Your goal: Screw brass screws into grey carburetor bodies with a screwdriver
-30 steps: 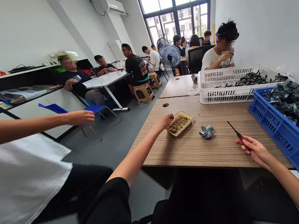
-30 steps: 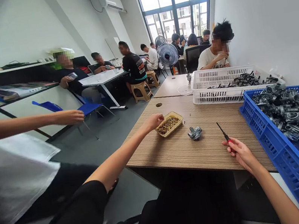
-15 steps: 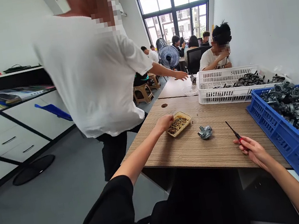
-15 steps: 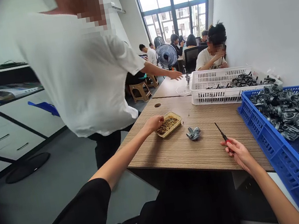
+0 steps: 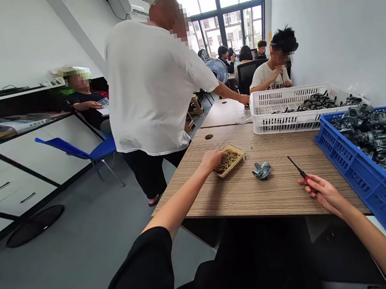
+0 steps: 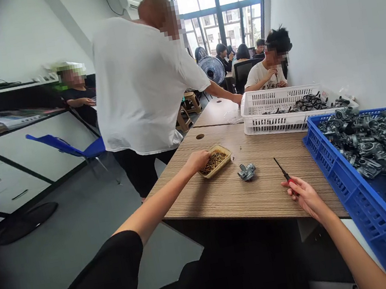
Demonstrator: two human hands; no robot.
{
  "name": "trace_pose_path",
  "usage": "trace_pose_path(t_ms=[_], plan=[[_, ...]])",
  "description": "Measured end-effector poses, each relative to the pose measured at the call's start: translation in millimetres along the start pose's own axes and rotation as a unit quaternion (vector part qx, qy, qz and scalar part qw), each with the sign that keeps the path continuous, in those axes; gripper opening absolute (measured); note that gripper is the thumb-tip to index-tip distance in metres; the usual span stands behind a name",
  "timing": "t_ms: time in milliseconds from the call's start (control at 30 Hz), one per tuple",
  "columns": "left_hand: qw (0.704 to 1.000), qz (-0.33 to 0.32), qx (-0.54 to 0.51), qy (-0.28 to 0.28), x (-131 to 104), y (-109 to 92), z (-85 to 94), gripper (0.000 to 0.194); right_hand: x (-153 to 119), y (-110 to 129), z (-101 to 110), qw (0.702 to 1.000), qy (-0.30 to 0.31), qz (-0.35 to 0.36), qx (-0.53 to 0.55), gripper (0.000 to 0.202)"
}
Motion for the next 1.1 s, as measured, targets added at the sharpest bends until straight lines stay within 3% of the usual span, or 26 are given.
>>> trace_pose_path(t_ms=[467,1100], plan=[[0.997,-0.017,0.029,0.062,21,1,-0.8,0.024,1,-1,-1,1.000,0.010,0.003,0.002,0.053],[0.998,0.003,-0.019,0.055,18,3,-10.9,0.020,-3,0,-3,1.000,0.014,0.000,0.010,0.052]])
Point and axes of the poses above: each hand's wrist, its own x-axis towards the middle knuckle, its own z-axis out of the back of the hand, y = z × x, the point moved 5 cm from there along x, towards the middle knuckle, and after that the axes turned 5 degrees about -y, right-handed, at the moved point
